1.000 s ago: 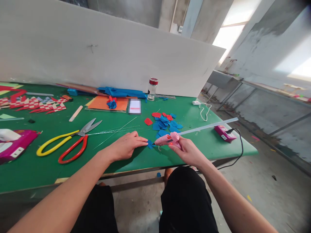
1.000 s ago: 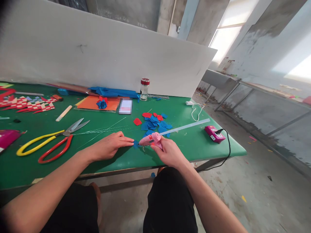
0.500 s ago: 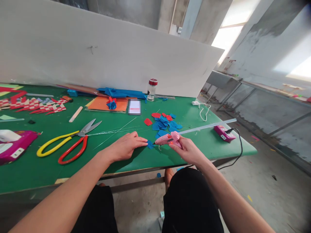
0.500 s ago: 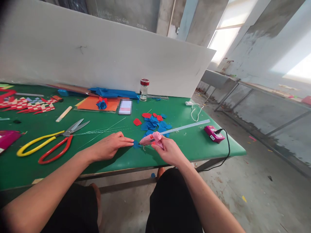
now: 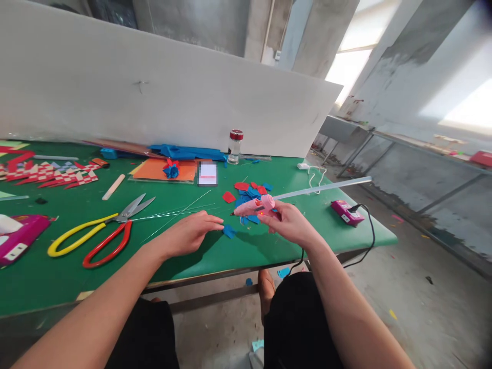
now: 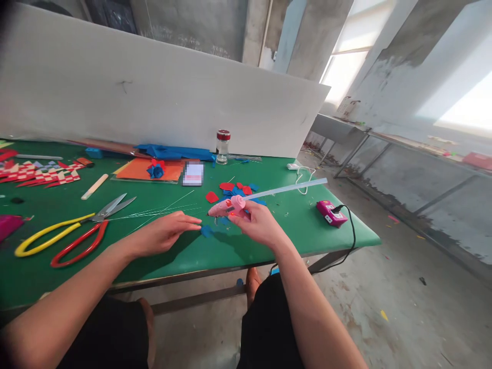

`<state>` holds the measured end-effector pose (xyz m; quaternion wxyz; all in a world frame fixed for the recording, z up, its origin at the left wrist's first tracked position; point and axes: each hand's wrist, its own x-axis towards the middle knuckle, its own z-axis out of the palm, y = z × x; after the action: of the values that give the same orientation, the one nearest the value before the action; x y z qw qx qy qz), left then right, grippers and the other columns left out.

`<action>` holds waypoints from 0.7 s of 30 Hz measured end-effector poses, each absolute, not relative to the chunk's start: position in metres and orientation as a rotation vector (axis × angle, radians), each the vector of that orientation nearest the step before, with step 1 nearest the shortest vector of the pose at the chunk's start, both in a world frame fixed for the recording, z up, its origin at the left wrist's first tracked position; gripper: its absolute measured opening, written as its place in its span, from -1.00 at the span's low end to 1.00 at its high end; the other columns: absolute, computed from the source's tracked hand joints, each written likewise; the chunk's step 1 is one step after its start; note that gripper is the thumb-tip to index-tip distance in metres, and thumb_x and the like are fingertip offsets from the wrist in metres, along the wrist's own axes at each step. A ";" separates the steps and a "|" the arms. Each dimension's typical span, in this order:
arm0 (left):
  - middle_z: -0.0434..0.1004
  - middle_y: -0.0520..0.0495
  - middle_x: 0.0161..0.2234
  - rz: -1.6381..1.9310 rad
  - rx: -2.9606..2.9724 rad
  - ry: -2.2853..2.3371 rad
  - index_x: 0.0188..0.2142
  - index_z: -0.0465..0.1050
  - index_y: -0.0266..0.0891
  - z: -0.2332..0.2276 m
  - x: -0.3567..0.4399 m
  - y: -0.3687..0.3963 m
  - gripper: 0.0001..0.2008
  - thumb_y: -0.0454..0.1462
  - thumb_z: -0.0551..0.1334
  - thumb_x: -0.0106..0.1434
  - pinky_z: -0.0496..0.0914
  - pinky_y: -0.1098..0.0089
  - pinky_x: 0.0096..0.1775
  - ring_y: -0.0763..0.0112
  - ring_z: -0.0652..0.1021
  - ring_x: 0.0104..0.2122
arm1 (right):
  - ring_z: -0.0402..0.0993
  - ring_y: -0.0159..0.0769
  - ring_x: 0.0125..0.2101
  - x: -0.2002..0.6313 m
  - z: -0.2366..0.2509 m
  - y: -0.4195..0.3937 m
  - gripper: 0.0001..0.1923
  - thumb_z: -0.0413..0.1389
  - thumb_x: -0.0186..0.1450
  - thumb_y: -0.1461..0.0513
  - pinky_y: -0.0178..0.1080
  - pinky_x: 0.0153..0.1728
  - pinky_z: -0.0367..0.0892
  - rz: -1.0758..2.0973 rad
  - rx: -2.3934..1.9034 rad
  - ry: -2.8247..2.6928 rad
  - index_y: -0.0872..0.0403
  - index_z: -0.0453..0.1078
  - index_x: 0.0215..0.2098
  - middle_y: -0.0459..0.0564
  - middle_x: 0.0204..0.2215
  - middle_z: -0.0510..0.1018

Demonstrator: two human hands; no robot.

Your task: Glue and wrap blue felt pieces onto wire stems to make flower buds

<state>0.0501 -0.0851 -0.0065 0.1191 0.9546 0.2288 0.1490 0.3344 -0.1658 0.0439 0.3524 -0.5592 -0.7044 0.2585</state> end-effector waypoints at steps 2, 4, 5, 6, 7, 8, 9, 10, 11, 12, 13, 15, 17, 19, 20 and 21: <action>0.55 -0.04 0.02 0.567 2.772 0.796 -0.01 0.51 -0.11 -0.001 0.046 -0.085 -0.56 -0.45 0.01 0.26 0.40 0.32 -0.06 0.33 0.49 -0.06 | 0.31 -0.35 -0.54 0.335 0.044 -0.163 -0.68 0.09 0.27 0.01 -0.32 -0.51 0.22 0.707 -1.463 -1.815 0.12 0.43 -0.31 -0.14 -0.58 0.33; 0.60 -0.08 -0.06 0.714 2.747 0.952 -0.06 0.53 -0.17 0.008 0.044 -0.087 -0.62 -0.39 -0.01 0.30 0.40 0.27 -0.05 0.29 0.51 -0.09 | 0.28 -0.37 -0.55 0.336 0.039 -0.161 -0.67 0.09 0.26 0.01 -0.33 -0.53 0.18 0.713 -1.464 -1.826 0.13 0.42 -0.35 -0.14 -0.59 0.31; 0.61 -0.09 -0.10 0.784 2.726 1.029 -0.07 0.54 -0.19 0.014 0.044 -0.087 -0.63 -0.35 -0.01 0.33 0.40 0.25 -0.05 0.27 0.52 -0.11 | 0.26 -0.38 -0.56 0.336 0.035 -0.161 -0.67 0.09 0.26 0.02 -0.33 -0.53 0.17 0.706 -1.454 -1.842 0.14 0.42 -0.36 -0.15 -0.59 0.30; 0.62 -0.10 -0.12 0.846 2.699 1.095 -0.07 0.54 -0.20 0.021 0.045 -0.088 -0.65 -0.31 0.00 0.34 0.40 0.23 -0.05 0.26 0.52 -0.12 | 0.24 -0.38 -0.55 0.336 0.031 -0.161 -0.68 0.09 0.26 0.03 -0.33 -0.52 0.17 0.691 -1.438 -1.861 0.14 0.43 -0.35 -0.15 -0.58 0.30; 0.63 -0.10 -0.13 0.905 2.668 1.140 -0.08 0.54 -0.20 0.029 0.047 -0.087 -0.66 -0.28 0.02 0.35 0.40 0.22 -0.06 0.25 0.52 -0.12 | 0.22 -0.39 -0.55 0.336 0.027 -0.161 -0.69 0.09 0.26 0.03 -0.33 -0.52 0.16 0.663 -1.421 -1.875 0.13 0.43 -0.33 -0.15 -0.58 0.30; 0.63 -0.10 -0.14 0.962 2.633 1.162 -0.09 0.55 -0.20 0.038 0.051 -0.087 -0.68 -0.24 0.05 0.35 0.40 0.23 -0.06 0.24 0.52 -0.12 | 0.21 -0.39 -0.55 0.336 0.023 -0.160 -0.70 0.10 0.26 0.04 -0.33 -0.52 0.16 0.620 -1.405 -1.881 0.13 0.44 -0.33 -0.15 -0.57 0.30; 0.63 -0.09 -0.14 1.010 2.599 1.153 -0.10 0.55 -0.19 0.048 0.056 -0.085 -0.71 -0.21 0.09 0.33 0.40 0.25 -0.07 0.25 0.52 -0.11 | 0.19 -0.39 -0.55 0.336 0.020 -0.160 -0.71 0.10 0.26 0.04 -0.32 -0.51 0.15 0.570 -1.387 -1.883 0.12 0.43 -0.35 -0.15 -0.58 0.30; 0.62 -0.08 -0.13 1.055 2.566 1.120 -0.12 0.56 -0.17 0.059 0.063 -0.084 -0.73 -0.19 0.13 0.31 0.41 0.27 -0.09 0.26 0.52 -0.12 | 0.19 -0.39 -0.55 0.336 0.017 -0.159 -0.72 0.10 0.26 0.05 -0.32 -0.51 0.16 0.523 -1.362 -1.881 0.11 0.41 -0.40 -0.15 -0.58 0.30; 0.62 -0.07 -0.14 1.092 2.538 1.072 -0.14 0.57 -0.16 0.071 0.072 -0.083 -0.74 -0.18 0.16 0.30 0.41 0.30 -0.12 0.28 0.53 -0.14 | 0.19 -0.38 -0.55 0.336 0.015 -0.158 -0.71 0.10 0.26 0.05 -0.31 -0.49 0.17 0.483 -1.327 -1.875 0.10 0.37 -0.46 -0.14 -0.58 0.30; 0.63 -0.06 -0.16 1.101 2.532 1.017 -0.15 0.57 -0.16 0.082 0.081 -0.083 -0.76 -0.18 0.17 0.29 0.41 0.32 -0.14 0.29 0.53 -0.15 | 0.21 -0.38 -0.54 0.336 0.013 -0.156 -0.68 0.10 0.27 0.06 -0.30 -0.47 0.19 0.453 -1.287 -1.869 0.08 0.31 -0.53 -0.13 -0.58 0.30; 0.63 -0.06 -0.19 1.136 2.540 0.957 -0.18 0.57 -0.18 0.092 0.091 -0.085 -0.77 -0.19 0.18 0.28 0.40 0.33 -0.14 0.30 0.52 -0.17 | 0.22 -0.37 -0.52 0.336 0.011 -0.156 -0.65 0.09 0.29 0.06 -0.29 -0.45 0.21 0.432 -1.247 -1.862 0.07 0.25 -0.58 -0.13 -0.58 0.30; 0.62 -0.06 -0.25 1.226 2.584 0.906 -0.20 0.57 -0.20 0.105 0.110 -0.098 -0.78 -0.23 0.16 0.30 0.38 0.32 -0.15 0.31 0.50 -0.21 | 0.26 -0.35 -0.49 0.337 0.009 -0.155 -0.63 0.09 0.30 0.08 -0.28 -0.41 0.24 0.403 -1.183 -1.841 0.06 0.21 -0.59 -0.11 -0.54 0.33; 0.60 -0.07 -0.30 1.309 2.603 0.922 -0.18 0.56 -0.20 0.106 0.130 -0.123 -0.77 -0.24 0.13 0.33 0.35 0.29 -0.15 0.29 0.48 -0.24 | 0.27 -0.34 -0.47 0.337 0.007 -0.155 -0.69 0.09 0.30 0.08 -0.28 -0.42 0.26 0.383 -1.159 -1.807 0.06 0.28 -0.53 -0.09 -0.49 0.35; 0.58 -0.11 -0.31 1.218 2.613 0.820 -0.21 0.56 -0.17 0.093 0.148 -0.155 -0.75 -0.24 0.09 0.34 0.34 0.27 -0.18 0.23 0.48 -0.25 | 0.30 -0.32 -0.44 0.338 0.006 -0.156 -0.74 0.08 0.30 0.06 -0.28 -0.43 0.27 0.390 -1.162 -1.762 0.06 0.36 -0.43 -0.06 -0.43 0.39; 0.57 -0.12 -0.34 1.099 2.604 0.670 -0.25 0.56 -0.15 0.084 0.157 -0.172 -0.75 -0.21 0.09 0.34 0.33 0.28 -0.21 0.21 0.49 -0.27 | 0.32 -0.30 -0.42 0.338 0.006 -0.156 -0.75 0.08 0.30 0.06 -0.28 -0.43 0.28 0.394 -1.167 -1.737 0.06 0.39 -0.37 -0.04 -0.39 0.41; 0.54 -0.11 -0.41 0.959 2.547 0.550 -0.33 0.55 -0.14 0.073 0.165 -0.188 -0.73 -0.16 0.10 0.34 0.32 0.30 -0.26 0.23 0.48 -0.33 | 0.34 -0.29 -0.40 0.338 0.005 -0.155 -0.76 0.08 0.30 0.06 -0.27 -0.41 0.30 0.390 -1.169 -1.714 0.06 0.41 -0.31 -0.03 -0.36 0.43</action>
<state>0.1653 -0.1879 0.0734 0.1818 0.9021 0.1947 0.3396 0.3380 -0.1552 0.0051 0.4928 -0.4817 -0.7066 0.1606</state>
